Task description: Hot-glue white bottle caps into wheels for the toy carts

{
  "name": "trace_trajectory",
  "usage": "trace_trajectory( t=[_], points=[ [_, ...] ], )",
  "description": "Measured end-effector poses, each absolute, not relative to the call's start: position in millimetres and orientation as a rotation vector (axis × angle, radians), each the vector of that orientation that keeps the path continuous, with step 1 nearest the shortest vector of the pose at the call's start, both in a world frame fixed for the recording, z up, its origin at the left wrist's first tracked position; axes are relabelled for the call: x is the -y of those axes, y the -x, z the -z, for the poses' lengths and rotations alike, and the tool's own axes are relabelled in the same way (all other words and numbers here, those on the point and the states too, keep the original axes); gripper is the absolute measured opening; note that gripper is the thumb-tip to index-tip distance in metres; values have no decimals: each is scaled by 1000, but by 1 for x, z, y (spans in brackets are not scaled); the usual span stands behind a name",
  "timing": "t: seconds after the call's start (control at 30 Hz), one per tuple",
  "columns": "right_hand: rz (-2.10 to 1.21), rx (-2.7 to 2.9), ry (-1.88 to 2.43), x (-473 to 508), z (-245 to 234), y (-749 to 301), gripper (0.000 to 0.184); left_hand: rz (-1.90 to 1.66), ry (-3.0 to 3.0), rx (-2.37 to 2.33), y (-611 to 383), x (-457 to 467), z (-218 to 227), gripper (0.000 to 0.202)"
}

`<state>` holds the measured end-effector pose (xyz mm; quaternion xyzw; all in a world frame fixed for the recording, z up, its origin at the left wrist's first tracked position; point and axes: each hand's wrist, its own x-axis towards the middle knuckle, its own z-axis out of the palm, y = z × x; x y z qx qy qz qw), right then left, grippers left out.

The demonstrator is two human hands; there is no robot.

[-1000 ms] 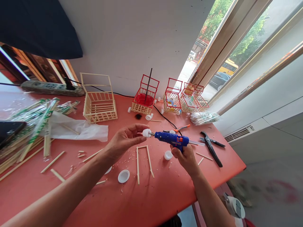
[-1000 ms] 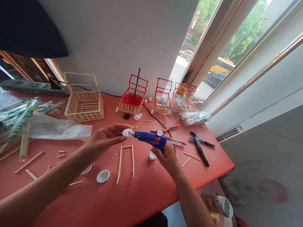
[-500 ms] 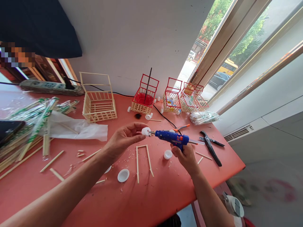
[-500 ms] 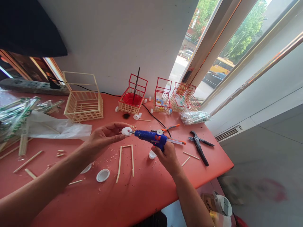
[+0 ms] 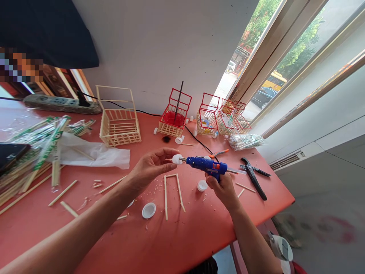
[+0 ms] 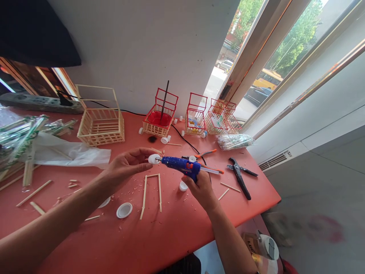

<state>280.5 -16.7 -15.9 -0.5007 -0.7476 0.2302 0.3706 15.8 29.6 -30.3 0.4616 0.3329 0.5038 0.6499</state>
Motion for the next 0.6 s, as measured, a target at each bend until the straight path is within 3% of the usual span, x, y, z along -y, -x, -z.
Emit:
trace_trajectory(
  t=[0.6],
  points=[
    [-648, 1882, 1293, 19, 13, -280, 53, -1141, -1074, -782, -15, -29, 29, 45]
  ],
)
